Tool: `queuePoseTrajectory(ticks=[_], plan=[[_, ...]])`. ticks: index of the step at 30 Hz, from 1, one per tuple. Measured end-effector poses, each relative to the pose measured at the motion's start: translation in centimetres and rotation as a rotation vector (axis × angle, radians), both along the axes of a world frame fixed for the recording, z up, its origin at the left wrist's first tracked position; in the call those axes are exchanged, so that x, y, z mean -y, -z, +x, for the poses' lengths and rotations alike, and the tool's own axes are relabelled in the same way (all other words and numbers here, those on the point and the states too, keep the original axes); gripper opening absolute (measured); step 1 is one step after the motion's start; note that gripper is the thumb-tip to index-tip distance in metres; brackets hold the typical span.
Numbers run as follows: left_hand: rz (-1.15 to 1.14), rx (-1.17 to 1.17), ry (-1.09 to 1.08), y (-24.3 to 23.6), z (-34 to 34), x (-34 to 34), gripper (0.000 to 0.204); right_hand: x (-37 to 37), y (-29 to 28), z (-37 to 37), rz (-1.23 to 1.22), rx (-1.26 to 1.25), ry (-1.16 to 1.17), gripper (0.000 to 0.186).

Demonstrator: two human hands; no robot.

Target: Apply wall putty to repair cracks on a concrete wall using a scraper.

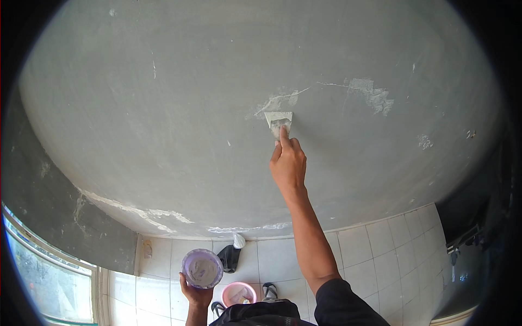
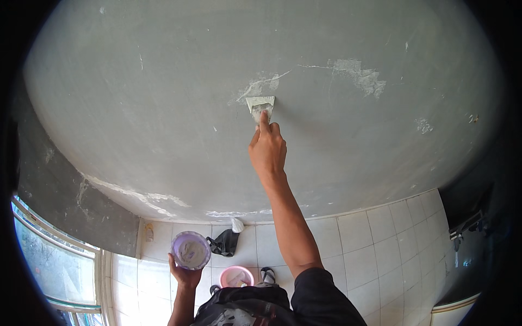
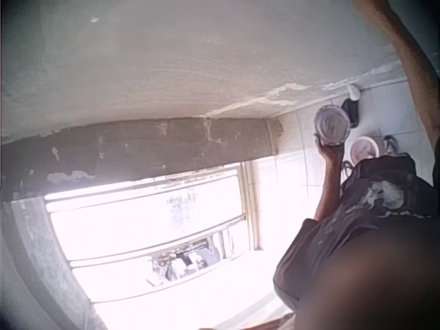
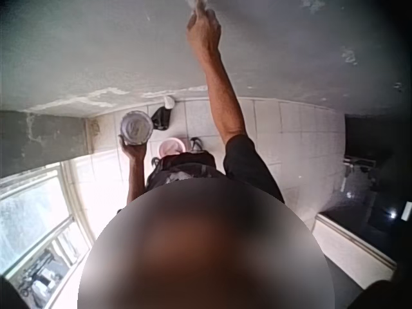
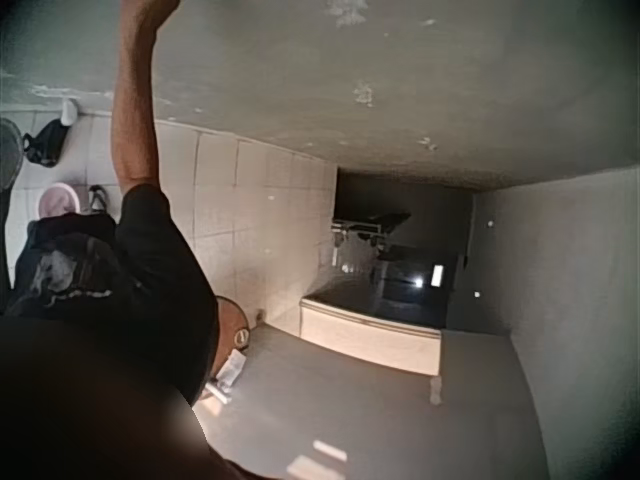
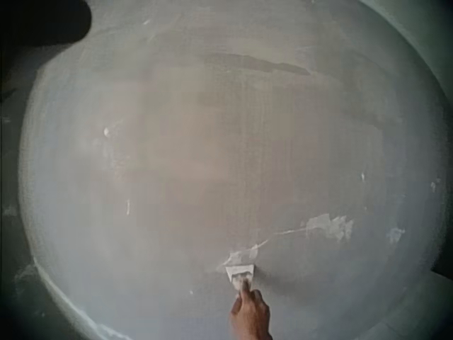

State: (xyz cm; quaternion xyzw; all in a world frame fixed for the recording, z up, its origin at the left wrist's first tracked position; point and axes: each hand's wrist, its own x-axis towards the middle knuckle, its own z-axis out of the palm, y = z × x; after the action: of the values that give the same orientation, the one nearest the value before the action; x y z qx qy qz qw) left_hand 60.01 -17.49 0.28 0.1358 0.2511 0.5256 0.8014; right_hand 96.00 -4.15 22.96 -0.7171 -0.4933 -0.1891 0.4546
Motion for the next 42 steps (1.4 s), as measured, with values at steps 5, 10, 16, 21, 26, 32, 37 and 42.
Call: queuePoseTrajectory(ticks=[5, 10, 16, 21, 26, 32, 37, 42], plan=[[0.006, 0.006, 0.025, 0.1, 0.0, -0.5, 0.079, -0.9, -4.0, 1.0, 0.166, 0.056, 0.069, 0.044], [0.028, 0.011, 0.018, 0.0, 0.0, -0.9, 0.079, -1.7, -0.6, 0.8, 0.050, 0.078, 0.075, 0.046], [0.030, 0.003, 0.021, -0.2, -0.3, -0.6, 0.079, -1.2, 1.4, 1.9, 0.226, 0.261, -0.035, 0.057], [0.017, 0.002, 0.007, 0.1, -0.6, -0.3, 0.079, -4.8, 0.3, 1.9, 0.343, 0.299, -0.053, 0.060], [0.034, -0.024, 0.008, -0.3, -0.1, 0.0, 0.078, -7.1, 2.4, 2.7, 0.295, 0.291, 0.056, 0.064], [0.010, -0.023, -0.029, 0.4, -1.2, 0.3, 0.079, -5.3, 6.7, 1.3, 0.265, 0.206, -0.012, 0.065], [0.022, -0.007, -0.032, 0.2, -1.5, 0.2, 0.079, -2.0, 5.7, 0.9, 0.267, 0.129, -0.042, 0.058], [0.024, -0.025, -0.013, 0.1, -1.2, 0.3, 0.080, -3.9, 0.0, 2.2, 0.336, 0.234, 0.064, 0.060]])
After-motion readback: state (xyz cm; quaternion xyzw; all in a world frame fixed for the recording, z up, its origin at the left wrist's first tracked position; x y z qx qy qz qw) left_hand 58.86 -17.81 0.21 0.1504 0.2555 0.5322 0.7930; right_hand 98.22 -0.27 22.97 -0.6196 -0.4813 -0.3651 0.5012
